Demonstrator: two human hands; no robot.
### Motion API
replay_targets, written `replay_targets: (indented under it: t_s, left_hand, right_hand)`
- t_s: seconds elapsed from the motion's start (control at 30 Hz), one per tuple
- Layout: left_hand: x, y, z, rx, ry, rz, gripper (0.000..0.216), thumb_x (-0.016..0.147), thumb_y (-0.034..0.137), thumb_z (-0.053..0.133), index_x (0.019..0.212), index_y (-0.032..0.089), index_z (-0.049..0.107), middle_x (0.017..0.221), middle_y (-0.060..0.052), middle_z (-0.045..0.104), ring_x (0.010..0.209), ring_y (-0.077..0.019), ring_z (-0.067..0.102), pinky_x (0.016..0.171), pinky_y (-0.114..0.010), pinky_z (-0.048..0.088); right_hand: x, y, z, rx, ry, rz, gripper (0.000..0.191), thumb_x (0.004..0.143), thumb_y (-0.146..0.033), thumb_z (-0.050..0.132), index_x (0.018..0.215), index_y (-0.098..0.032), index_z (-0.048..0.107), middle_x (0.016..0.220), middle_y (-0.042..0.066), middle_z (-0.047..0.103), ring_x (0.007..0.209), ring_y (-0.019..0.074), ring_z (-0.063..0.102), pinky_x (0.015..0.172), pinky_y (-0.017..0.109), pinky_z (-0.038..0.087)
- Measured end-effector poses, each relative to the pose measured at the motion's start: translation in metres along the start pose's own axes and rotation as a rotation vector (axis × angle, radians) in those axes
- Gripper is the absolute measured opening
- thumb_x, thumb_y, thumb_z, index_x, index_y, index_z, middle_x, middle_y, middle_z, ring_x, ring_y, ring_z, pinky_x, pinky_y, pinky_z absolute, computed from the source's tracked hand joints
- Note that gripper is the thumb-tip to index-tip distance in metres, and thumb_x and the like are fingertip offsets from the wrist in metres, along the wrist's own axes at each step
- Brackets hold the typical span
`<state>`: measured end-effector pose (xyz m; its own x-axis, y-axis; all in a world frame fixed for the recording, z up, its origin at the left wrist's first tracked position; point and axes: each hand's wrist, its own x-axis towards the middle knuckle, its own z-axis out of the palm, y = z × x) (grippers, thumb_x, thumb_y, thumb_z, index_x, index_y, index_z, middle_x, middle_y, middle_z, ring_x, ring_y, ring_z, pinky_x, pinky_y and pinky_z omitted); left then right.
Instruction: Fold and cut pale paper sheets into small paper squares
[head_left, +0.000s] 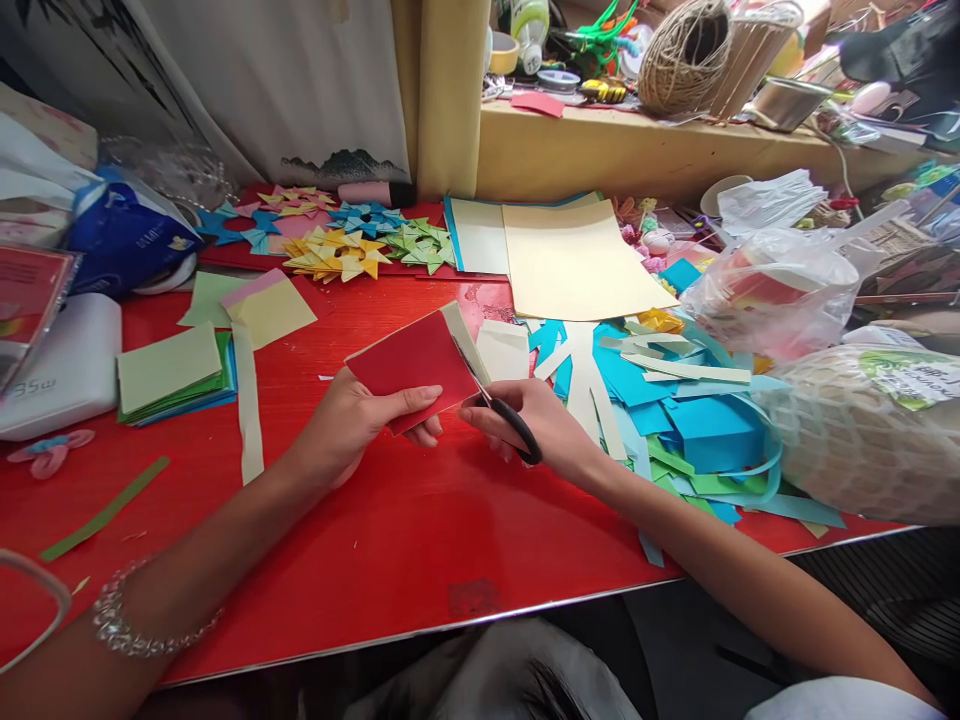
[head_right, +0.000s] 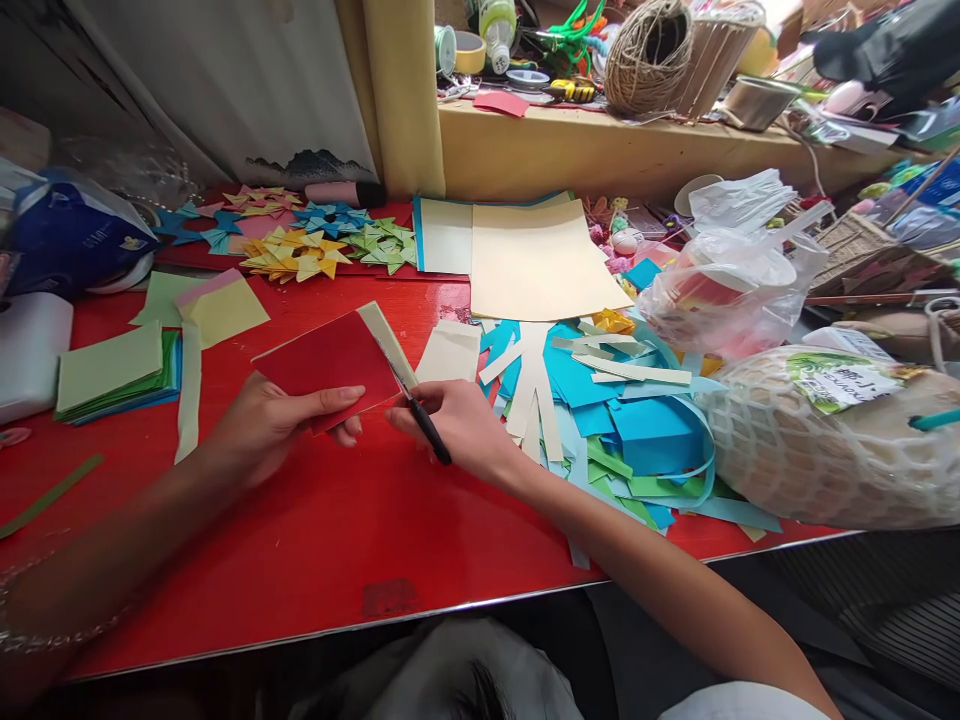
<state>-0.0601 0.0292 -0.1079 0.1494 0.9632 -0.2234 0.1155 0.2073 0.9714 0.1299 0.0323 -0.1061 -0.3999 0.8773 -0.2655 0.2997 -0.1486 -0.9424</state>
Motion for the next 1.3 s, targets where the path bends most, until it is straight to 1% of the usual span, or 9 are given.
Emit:
replay_targets:
  t_s: [0.1, 0.27, 0.4, 0.53, 0.67, 0.83, 0.93, 1.07, 1.3]
  left_hand:
    - [0.0007, 0.0000, -0.0004, -0.007, 0.002, -0.004, 0.020, 0.069, 0.032, 0.072, 0.058, 0.017, 0.069, 0.055, -0.002, 0.069, 0.050, -0.0174, 0.065, 0.057, -0.027, 0.056]
    - [0.0010, 0.0002, -0.0005, -0.042, -0.013, -0.033, 0.019, 0.068, 0.033, 0.073, 0.058, 0.018, 0.069, 0.053, -0.002, 0.068, 0.050, -0.0175, 0.064, 0.059, -0.029, 0.056]
    - [0.0002, -0.0007, 0.0000, -0.051, -0.014, -0.027, 0.018, 0.068, 0.034, 0.072, 0.059, 0.018, 0.070, 0.053, -0.002, 0.068, 0.050, -0.0173, 0.064, 0.058, -0.030, 0.055]
    - [-0.0003, -0.0001, 0.0011, -0.068, -0.015, -0.027, 0.018, 0.068, 0.033, 0.073, 0.060, 0.018, 0.069, 0.052, -0.001, 0.067, 0.051, -0.0167, 0.064, 0.058, -0.027, 0.055]
    - [0.0004, 0.0009, 0.0009, -0.075, -0.003, -0.043, 0.018, 0.067, 0.033, 0.074, 0.059, 0.017, 0.069, 0.051, -0.001, 0.067, 0.049, -0.0167, 0.064, 0.057, -0.028, 0.054]
    - [-0.0007, -0.0012, 0.0000, -0.053, -0.088, -0.018, 0.020, 0.071, 0.033, 0.071, 0.057, 0.018, 0.069, 0.053, -0.002, 0.067, 0.051, -0.0165, 0.063, 0.062, -0.030, 0.054]
    - [-0.0016, -0.0023, -0.0005, -0.045, -0.096, -0.021, 0.020, 0.071, 0.033, 0.070, 0.057, 0.018, 0.070, 0.052, -0.002, 0.066, 0.050, -0.0162, 0.062, 0.062, -0.029, 0.054]
    - [-0.0016, -0.0021, -0.0006, -0.042, -0.090, -0.038, 0.022, 0.072, 0.032, 0.071, 0.055, 0.019, 0.071, 0.049, -0.001, 0.065, 0.051, -0.0152, 0.063, 0.067, -0.028, 0.054]
    - [-0.0038, 0.0006, 0.0026, -0.051, -0.143, -0.018, 0.026, 0.074, 0.031, 0.068, 0.051, 0.019, 0.068, 0.051, -0.002, 0.066, 0.051, -0.0144, 0.062, 0.065, -0.026, 0.053]
  right_hand:
    - [0.0002, 0.0012, -0.0005, -0.022, 0.018, -0.012, 0.030, 0.073, -0.046, 0.065, 0.075, -0.015, 0.062, 0.049, -0.005, 0.045, 0.041, 0.0076, 0.042, 0.040, 0.022, 0.030]
    - [0.0020, 0.0017, -0.0033, 0.015, -0.054, -0.011, 0.036, 0.073, -0.052, 0.066, 0.071, -0.017, 0.057, 0.053, -0.003, 0.049, 0.045, 0.0083, 0.046, 0.040, 0.021, 0.031]
    - [0.0015, 0.0015, -0.0032, 0.081, -0.069, -0.035, 0.046, 0.071, -0.058, 0.065, 0.094, -0.018, 0.059, 0.055, -0.005, 0.051, 0.046, 0.0087, 0.046, 0.041, 0.020, 0.031]
    - [0.0001, 0.0039, -0.0002, 0.093, -0.031, -0.083, 0.059, 0.069, -0.059, 0.068, 0.110, -0.018, 0.055, 0.050, -0.008, 0.045, 0.043, 0.0080, 0.040, 0.040, 0.021, 0.027]
    - [0.0008, 0.0044, 0.0012, 0.096, -0.030, -0.100, 0.060, 0.069, -0.058, 0.068, 0.112, -0.019, 0.055, 0.052, -0.007, 0.046, 0.045, 0.0081, 0.042, 0.040, 0.020, 0.027]
    - [0.0026, 0.0018, -0.0016, 0.039, -0.056, -0.070, 0.064, 0.072, -0.058, 0.066, 0.121, -0.021, 0.050, 0.058, -0.004, 0.052, 0.053, 0.0108, 0.049, 0.045, 0.021, 0.034]
    - [0.0025, 0.0041, -0.0018, 0.034, -0.030, -0.090, 0.066, 0.071, -0.055, 0.068, 0.124, -0.022, 0.048, 0.055, -0.007, 0.048, 0.049, 0.0098, 0.046, 0.043, 0.021, 0.031]
    - [0.0022, 0.0086, 0.0004, 0.070, -0.006, -0.129, 0.061, 0.071, -0.054, 0.069, 0.121, -0.023, 0.051, 0.053, -0.008, 0.045, 0.045, 0.0086, 0.042, 0.040, 0.020, 0.028]
    - [0.0032, 0.0046, -0.0034, 0.010, -0.043, -0.070, 0.070, 0.071, -0.054, 0.069, 0.127, -0.022, 0.043, 0.061, -0.005, 0.052, 0.054, 0.0116, 0.052, 0.049, 0.022, 0.037]
